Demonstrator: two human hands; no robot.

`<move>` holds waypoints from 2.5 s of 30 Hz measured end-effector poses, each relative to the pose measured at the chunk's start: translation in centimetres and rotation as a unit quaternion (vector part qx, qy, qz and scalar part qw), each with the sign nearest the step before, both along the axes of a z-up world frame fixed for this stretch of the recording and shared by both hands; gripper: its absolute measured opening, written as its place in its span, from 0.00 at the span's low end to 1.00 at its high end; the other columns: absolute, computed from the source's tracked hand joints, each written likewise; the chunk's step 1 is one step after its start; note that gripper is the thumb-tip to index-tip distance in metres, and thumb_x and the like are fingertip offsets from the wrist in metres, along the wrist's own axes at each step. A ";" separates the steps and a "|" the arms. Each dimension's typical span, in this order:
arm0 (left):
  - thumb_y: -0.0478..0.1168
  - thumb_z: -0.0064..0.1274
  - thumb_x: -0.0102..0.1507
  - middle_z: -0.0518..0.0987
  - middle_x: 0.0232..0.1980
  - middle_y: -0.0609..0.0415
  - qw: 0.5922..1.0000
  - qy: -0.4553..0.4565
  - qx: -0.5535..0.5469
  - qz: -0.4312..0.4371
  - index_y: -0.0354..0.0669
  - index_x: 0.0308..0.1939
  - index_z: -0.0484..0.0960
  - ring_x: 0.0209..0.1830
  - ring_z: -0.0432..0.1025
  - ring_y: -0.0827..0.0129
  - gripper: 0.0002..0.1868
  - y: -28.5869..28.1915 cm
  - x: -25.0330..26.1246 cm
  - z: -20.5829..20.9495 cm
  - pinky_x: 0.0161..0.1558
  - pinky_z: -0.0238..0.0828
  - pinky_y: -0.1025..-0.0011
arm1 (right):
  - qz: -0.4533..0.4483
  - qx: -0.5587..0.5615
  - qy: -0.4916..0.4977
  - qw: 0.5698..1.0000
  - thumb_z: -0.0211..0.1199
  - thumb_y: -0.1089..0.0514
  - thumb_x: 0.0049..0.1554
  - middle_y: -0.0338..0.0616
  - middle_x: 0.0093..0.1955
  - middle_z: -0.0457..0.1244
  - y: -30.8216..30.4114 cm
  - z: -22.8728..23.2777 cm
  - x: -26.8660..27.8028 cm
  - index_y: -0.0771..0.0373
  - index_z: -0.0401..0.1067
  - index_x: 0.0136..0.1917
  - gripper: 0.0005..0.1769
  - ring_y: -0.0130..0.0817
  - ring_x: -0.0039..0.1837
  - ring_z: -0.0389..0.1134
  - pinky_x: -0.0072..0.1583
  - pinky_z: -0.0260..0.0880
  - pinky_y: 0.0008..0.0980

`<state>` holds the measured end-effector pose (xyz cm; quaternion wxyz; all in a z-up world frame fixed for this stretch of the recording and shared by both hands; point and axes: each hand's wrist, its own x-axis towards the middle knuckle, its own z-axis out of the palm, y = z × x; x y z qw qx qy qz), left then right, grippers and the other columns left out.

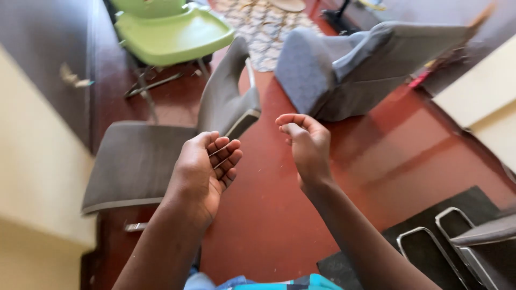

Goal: Packing and unpacking various items into plastic and reusable bags on a dining table.

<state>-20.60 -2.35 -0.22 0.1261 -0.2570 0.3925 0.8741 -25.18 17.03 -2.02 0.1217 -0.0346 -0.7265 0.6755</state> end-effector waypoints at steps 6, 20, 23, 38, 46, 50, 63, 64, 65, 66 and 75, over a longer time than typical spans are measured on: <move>0.46 0.45 0.64 0.83 0.40 0.54 0.998 0.015 0.020 -0.059 0.47 0.37 0.75 0.39 0.76 0.70 0.09 -1.8 -9.3 0.9 0.43 0.68 0.70 | 0.069 -0.019 -0.139 0.988 0.54 0.51 0.62 0.40 0.58 0.68 -1.8 -1.2 -12.0 0.62 0.74 0.57 0.17 0.27 0.61 0.66 0.66 0.61 0.31; 0.44 0.45 0.64 0.81 0.40 0.55 0.992 -0.031 0.011 -0.120 0.46 0.38 0.74 0.38 0.75 0.71 0.07 -7.3 -18.5 -0.1 0.43 0.68 0.70 | 0.061 -0.121 -0.200 0.970 0.58 0.49 0.61 0.48 0.53 0.65 -2.0 -5.0 -26.0 0.71 0.68 0.57 0.21 0.38 0.61 0.67 0.66 0.66 0.36; 0.44 0.45 0.64 0.81 0.40 0.55 0.991 -0.029 0.005 -0.129 0.46 0.38 0.74 0.38 0.75 0.71 0.07 -7.7 -19.5 0.2 0.43 0.68 0.70 | 0.070 -0.160 -0.236 0.956 0.58 0.46 0.59 0.51 0.54 0.66 -2.6 -4.1 -26.0 0.72 0.67 0.59 0.27 0.38 0.59 0.68 0.62 0.69 0.37; 0.42 0.44 0.64 0.81 0.38 0.56 0.987 0.000 -0.008 -0.159 0.47 0.36 0.73 0.36 0.74 0.72 0.06 -7.4 -17.9 0.8 0.42 0.68 0.70 | 0.056 -0.361 -0.276 0.889 0.62 0.42 0.55 0.54 0.52 0.64 -2.2 -3.6 -18.1 0.80 0.64 0.65 0.40 0.39 0.49 0.67 0.51 0.72 0.35; 0.43 0.45 0.64 0.81 0.38 0.56 0.987 -0.007 -0.018 -0.160 0.48 0.35 0.73 0.36 0.74 0.72 0.05 -5.2 -12.3 0.4 0.42 0.67 0.70 | 0.060 -0.496 -0.300 0.813 0.63 0.43 0.56 0.49 0.47 0.60 -0.8 -5.0 -12.7 0.77 0.64 0.59 0.34 0.36 0.43 0.62 0.44 0.68 0.31; 0.43 0.46 0.64 0.81 0.38 0.56 0.986 -0.018 -0.013 -0.165 0.47 0.36 0.73 0.36 0.74 0.71 0.06 -4.0 -7.8 0.6 0.42 0.67 0.70 | 0.068 -0.487 -0.284 0.823 0.62 0.47 0.58 0.44 0.42 0.59 -0.1 -6.4 -10.4 0.73 0.66 0.57 0.26 0.33 0.41 0.61 0.43 0.67 0.28; 0.46 0.45 0.64 0.82 0.38 0.57 0.978 -0.010 -0.071 -0.196 0.47 0.39 0.74 0.37 0.75 0.73 0.09 -3.0 3.1 1.3 0.41 0.66 0.71 | 0.085 -0.513 -0.209 0.828 0.57 0.53 0.64 0.36 0.34 0.57 -2.3 -8.0 2.5 0.59 0.63 0.42 0.11 0.29 0.38 0.58 0.43 0.63 0.27; 0.46 0.45 0.64 0.82 0.38 0.57 0.977 -0.011 -0.071 -0.202 0.47 0.39 0.74 0.37 0.75 0.73 0.09 -2.9 3.5 1.4 0.41 0.66 0.71 | 0.080 -0.515 -0.208 0.828 0.57 0.53 0.64 0.36 0.34 0.57 -2.5 -7.7 3.7 0.59 0.63 0.42 0.11 0.29 0.38 0.58 0.43 0.63 0.27; 0.47 0.46 0.64 0.81 0.38 0.57 0.974 0.001 -0.084 -0.209 0.47 0.39 0.74 0.37 0.75 0.73 0.09 -2.8 3.9 1.6 0.41 0.66 0.71 | 0.062 -0.508 -0.214 0.832 0.56 0.51 0.63 0.36 0.33 0.56 -2.8 -7.4 4.8 0.57 0.62 0.41 0.12 0.30 0.37 0.58 0.43 0.63 0.29; 0.47 0.46 0.64 0.81 0.38 0.57 0.971 0.013 -0.097 -0.218 0.46 0.40 0.75 0.37 0.75 0.73 0.10 -2.5 4.2 1.8 0.40 0.65 0.71 | 0.042 -0.501 -0.218 0.837 0.56 0.50 0.63 0.35 0.33 0.56 -2.9 -7.0 5.9 0.56 0.60 0.39 0.13 0.30 0.37 0.58 0.43 0.63 0.31; 0.47 0.48 0.63 0.82 0.37 0.54 0.920 0.113 -0.134 -0.349 0.40 0.43 0.78 0.34 0.75 0.71 0.15 -0.4 5.9 0.4 0.37 0.65 0.71 | -0.037 -0.513 -0.196 0.835 0.54 0.53 0.63 0.32 0.35 0.58 -4.5 -5.1 16.1 0.58 0.65 0.44 0.08 0.29 0.41 0.62 0.49 0.66 0.32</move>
